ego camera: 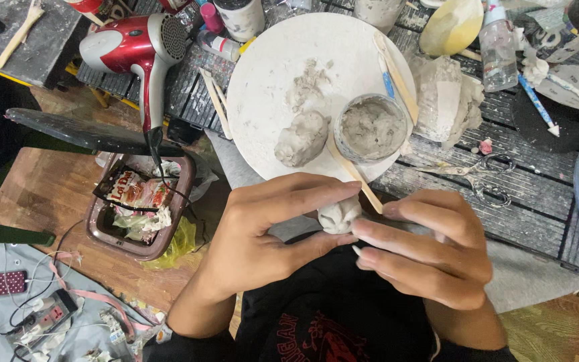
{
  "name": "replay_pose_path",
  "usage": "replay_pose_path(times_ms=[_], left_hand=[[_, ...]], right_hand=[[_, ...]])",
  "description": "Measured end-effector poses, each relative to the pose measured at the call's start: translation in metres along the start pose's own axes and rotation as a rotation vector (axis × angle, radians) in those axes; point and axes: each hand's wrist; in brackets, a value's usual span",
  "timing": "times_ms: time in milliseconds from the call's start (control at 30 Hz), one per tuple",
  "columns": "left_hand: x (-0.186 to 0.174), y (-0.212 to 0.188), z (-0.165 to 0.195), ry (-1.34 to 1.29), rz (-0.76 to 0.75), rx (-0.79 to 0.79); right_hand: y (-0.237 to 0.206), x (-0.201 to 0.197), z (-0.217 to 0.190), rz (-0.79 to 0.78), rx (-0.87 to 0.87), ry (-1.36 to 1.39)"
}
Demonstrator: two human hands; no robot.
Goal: The person shapes a small lump of clay into a rounded form using a wooden sculpting tool and their fingers. They repeatedly refine the surface and add small details to the object while working at a cluttered table.
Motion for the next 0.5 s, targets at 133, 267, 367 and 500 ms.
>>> replay_pose_path(times_ms=[133, 267, 367, 500], left_hand=[[0.0, -0.001, 0.0, -0.002, 0.0, 0.009], [0.0, -0.001, 0.001, 0.006, -0.017, 0.002], [0.001, 0.0, 0.001, -0.023, -0.033, 0.021], [0.003, 0.001, 0.002, -0.055, -0.053, 0.002]], right_hand=[[0.003, -0.004, -0.001, -0.001, 0.034, -0.006], [0.005, -0.006, 0.005, -0.003, 0.059, 0.199], [-0.002, 0.013, 0.005, 0.294, 0.185, 0.446], [-0.02, 0.03, 0.0, 0.315, 0.287, 0.546]])
Point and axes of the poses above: each hand's wrist, its own y-axis towards the middle knuckle, its own x-axis out of the palm, z = x × y, and after that the axes turned 12 degrees about -z, right-handed
